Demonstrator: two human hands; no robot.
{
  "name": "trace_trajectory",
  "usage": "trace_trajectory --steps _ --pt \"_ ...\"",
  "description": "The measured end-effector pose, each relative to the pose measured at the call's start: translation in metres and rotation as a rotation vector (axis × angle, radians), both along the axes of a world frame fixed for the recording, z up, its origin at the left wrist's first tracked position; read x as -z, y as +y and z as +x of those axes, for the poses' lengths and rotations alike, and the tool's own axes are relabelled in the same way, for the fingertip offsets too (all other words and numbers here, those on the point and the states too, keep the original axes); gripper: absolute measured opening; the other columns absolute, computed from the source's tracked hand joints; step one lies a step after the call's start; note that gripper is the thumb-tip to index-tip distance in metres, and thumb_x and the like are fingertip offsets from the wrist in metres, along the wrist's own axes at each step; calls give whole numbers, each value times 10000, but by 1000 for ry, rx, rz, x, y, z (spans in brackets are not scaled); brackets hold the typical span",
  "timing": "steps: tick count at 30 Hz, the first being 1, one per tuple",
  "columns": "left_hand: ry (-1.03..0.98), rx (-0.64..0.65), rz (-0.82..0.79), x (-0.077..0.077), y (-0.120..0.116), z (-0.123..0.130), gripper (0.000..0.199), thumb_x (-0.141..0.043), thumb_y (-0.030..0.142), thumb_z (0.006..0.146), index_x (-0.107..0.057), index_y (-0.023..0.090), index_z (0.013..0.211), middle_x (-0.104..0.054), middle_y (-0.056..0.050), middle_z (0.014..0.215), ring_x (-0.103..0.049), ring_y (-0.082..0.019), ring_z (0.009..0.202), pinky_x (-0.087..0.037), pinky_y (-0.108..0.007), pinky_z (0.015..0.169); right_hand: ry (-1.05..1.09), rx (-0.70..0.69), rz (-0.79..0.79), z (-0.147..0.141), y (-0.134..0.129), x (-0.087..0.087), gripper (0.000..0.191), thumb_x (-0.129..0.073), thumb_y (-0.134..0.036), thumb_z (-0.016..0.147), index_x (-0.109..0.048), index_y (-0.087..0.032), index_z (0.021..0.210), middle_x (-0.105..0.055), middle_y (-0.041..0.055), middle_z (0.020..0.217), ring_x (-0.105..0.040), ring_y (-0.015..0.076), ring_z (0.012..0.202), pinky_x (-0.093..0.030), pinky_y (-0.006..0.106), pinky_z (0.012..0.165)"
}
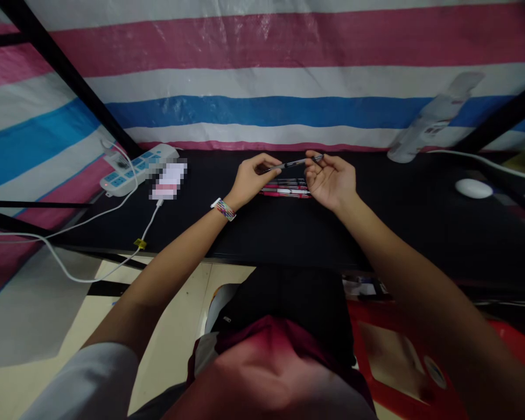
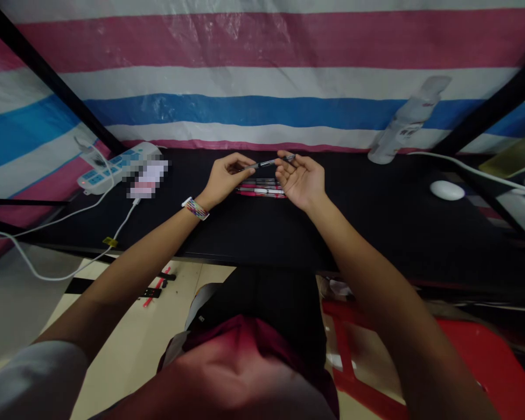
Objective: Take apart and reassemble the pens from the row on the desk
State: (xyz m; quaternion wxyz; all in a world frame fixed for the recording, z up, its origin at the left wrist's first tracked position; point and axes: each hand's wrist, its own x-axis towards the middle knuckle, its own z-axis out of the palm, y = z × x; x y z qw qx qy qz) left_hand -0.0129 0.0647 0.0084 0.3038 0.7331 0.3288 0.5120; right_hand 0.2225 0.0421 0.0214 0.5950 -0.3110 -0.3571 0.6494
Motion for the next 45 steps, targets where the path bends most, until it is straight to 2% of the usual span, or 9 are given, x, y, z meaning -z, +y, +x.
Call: trace_trajectory --steps 8,13,22,26,29,33,37,40,45 --pt "6 -7 27 -2 -2 0 183 -846 331 941 -813 213 1078 -838 -61 1015 -760 -197 906 -602 -353 847 62 -9 30 3 8 10 271 -650 -362 952 -764 -212 1147 -775 23 796 -742 159 680 -684 266 665" --pt "-5 4 17 -2 -3 1 174 -852 316 937 -809 209 1068 -825 -60 986 -753 -191 882 -596 -351 832 31 -9 67 4 5 7 327 -641 -442 968 -766 -207 1156 -798 43 848 -755 173 705 -680 278 668" --pt "4 9 23 -1 -3 1 177 -849 326 945 -804 212 1072 -823 -62 992 -754 -196 894 -596 -353 830 -14 11 30 4 5 5 310 -648 -401 935 -758 -221 1161 -778 26 789 -736 174 680 -668 283 653" --pt "-7 -3 28 0 -1 1 165 -835 343 955 -811 218 1059 -824 -60 973 -751 -194 860 -592 -355 804 -35 24 25 2 3 2 358 -656 -486 966 -763 -218 1178 -798 45 833 -760 191 727 -676 300 672" --pt "-21 -26 13 2 2 0 165 -802 387 988 -815 224 1013 -813 -49 891 -743 -185 814 -584 -348 776 -112 67 41 1 3 0 329 -724 -481 946 -771 -235 1159 -793 37 832 -754 187 718 -667 294 657" --pt "0 -90 32 4 7 -2 296 -727 482 1041 -795 239 887 -777 -34 778 -690 -166 713 -552 -339 710 -219 195 128 1 9 5 145 -827 -323 862 -771 -241 967 -734 6 778 -665 135 618 -609 252 577" --pt "14 -129 58 8 12 -4 166 -788 406 977 -804 240 979 -831 -56 955 -725 -195 829 -568 -353 776 -405 303 191 3 21 17 80 -825 -278 844 -755 -240 830 -713 21 773 -639 140 637 -575 262 563" --pt "71 -164 80 14 16 -7 109 -811 281 916 -799 243 1017 -830 -55 1011 -715 -207 856 -563 -366 808 -635 395 229 6 26 25 89 -767 -291 868 -776 -238 798 -722 43 770 -658 186 694 -613 351 680" --pt "220 -234 127 23 25 -12 85 -809 203 888 -834 253 951 -768 -55 907 -665 -233 833 -535 -403 839 -1055 448 424 10 22 28 137 -720 -284 895 -846 -258 942 -811 90 953 -738 305 943 -590 528 1000"
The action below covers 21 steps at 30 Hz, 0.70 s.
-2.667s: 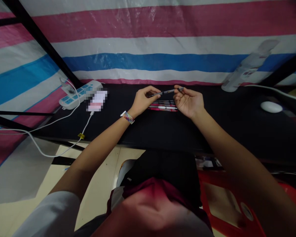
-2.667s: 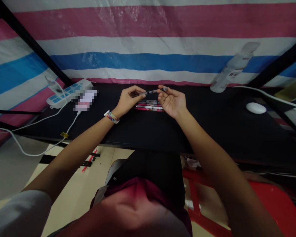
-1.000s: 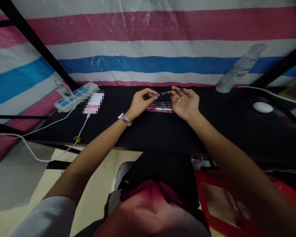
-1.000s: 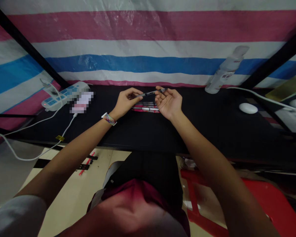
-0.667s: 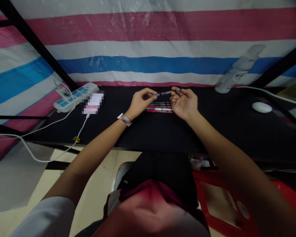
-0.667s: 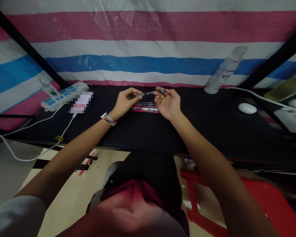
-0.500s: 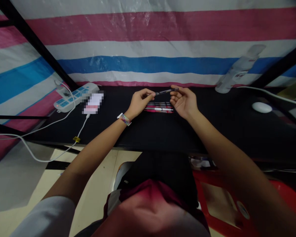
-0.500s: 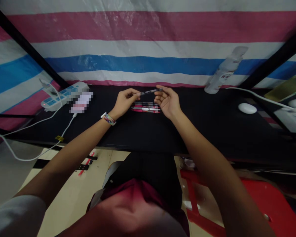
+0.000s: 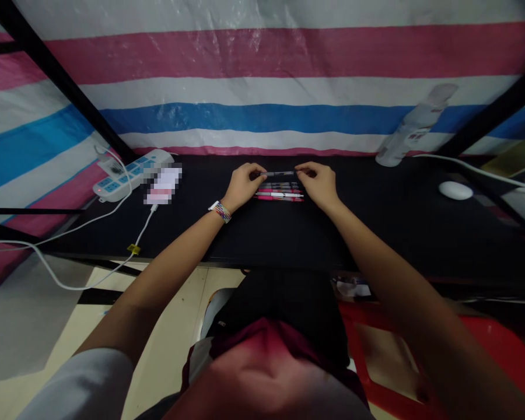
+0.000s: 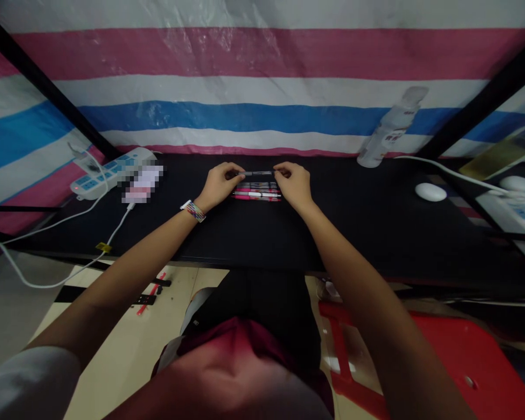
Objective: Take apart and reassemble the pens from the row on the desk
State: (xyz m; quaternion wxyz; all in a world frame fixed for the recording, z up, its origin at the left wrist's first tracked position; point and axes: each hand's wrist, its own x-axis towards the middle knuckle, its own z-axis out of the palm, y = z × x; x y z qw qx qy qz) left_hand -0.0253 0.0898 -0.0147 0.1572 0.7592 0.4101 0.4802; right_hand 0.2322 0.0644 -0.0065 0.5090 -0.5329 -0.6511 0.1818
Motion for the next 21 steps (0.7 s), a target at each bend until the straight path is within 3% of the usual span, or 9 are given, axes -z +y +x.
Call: trace_trajectory --steps 6,12,17,21 --pt "135 -64 -53 8 9 -3 126 -795 209 888 -879 258 968 -762 -67 900 -673 -264 858 -534 -477 948 -284 -43 -5 0 -3 1 228 -662 -243 921 -878 -224 992 -825 136 1031 -728 354 1007 -537 577 1071" --pt "255 -91 -122 0 2 -1 220 -685 212 957 -891 251 1023 -813 -81 1020 -723 -281 990 -526 -502 1066 -383 -37 -10 -1 -2 4 266 -625 -273 964 -886 -226 982 -814 139 1040 -713 358 1022 -522 586 1078" --pt "288 -113 -154 -9 -8 1 249 -651 212 983 -873 222 1095 -797 -96 1056 -715 -285 1023 -529 -487 1079 -388 -37 3 -1 -2 7 252 -628 -273 970 -871 -215 1008 -800 149 1047 -709 366 1039 -517 589 1079" --pt "143 -95 -182 -8 -9 3 253 -670 263 1003 -819 200 1198 -768 -115 1125 -710 -289 1082 -533 -475 1092 -253 24 9 -2 0 10 267 -621 -280 975 -854 -204 1081 -790 158 1100 -718 358 1072 -531 567 1073"
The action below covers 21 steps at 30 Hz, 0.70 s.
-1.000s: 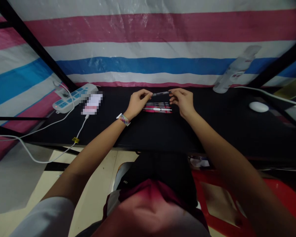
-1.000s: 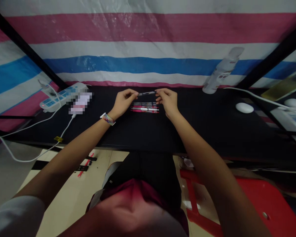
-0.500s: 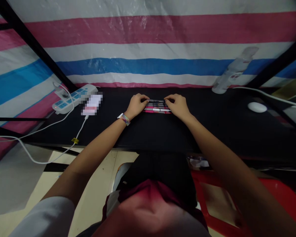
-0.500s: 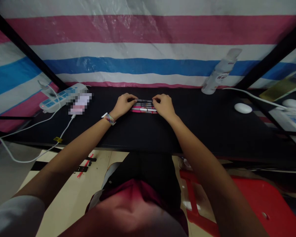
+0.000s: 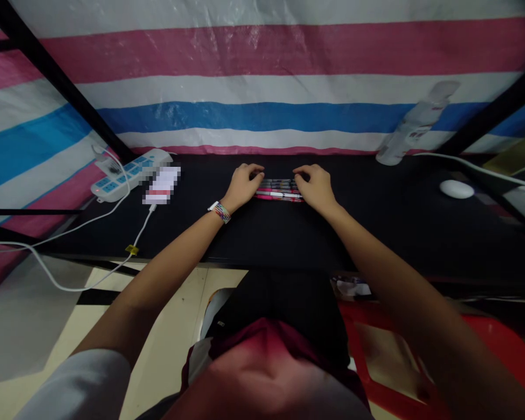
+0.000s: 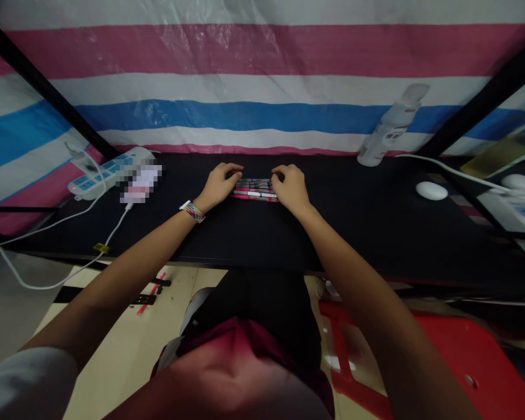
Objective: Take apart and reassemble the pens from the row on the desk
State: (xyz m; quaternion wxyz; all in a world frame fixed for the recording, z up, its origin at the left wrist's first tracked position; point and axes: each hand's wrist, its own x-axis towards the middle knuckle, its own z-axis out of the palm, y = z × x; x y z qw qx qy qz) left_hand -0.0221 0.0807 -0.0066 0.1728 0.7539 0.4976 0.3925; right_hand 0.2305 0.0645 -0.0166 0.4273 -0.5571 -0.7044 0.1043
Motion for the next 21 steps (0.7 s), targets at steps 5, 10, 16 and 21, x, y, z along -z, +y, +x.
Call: trace_trajectory --steps 5,10,16,21 --pt "-300 41 -78 6 2 10 267 -652 393 1049 -760 235 1234 -765 -115 1250 -670 -302 1257 -478 -487 1191 329 -46 -58 -9 6 4 273 -619 -331 973 -825 -250 1132 -814 106 1188 -723 329 1176 -531 527 1117" --pt "-555 86 -182 9 3 24 244 -634 442 1049 -728 250 1165 -762 -83 1305 -658 -279 1329 -464 -453 1212 530 -160 -89 -23 5 4 219 -631 -310 916 -825 -258 1004 -834 62 1130 -740 311 1184 -532 510 1128" --pt "-665 123 -298 5 -7 26 253 -606 417 1053 -715 230 1186 -785 -97 1280 -678 -270 1366 -425 -459 1258 583 -160 -113 -28 -3 2 171 -641 -259 869 -811 -248 850 -823 71 973 -760 317 1065 -548 519 1055" --pt "-686 142 -311 0 -18 25 227 -605 402 1042 -734 222 1090 -802 -98 1228 -708 -270 1322 -444 -459 1241 592 -174 -139 -29 -8 -2 169 -646 -253 859 -810 -241 821 -816 66 938 -752 303 1021 -554 499 1027"
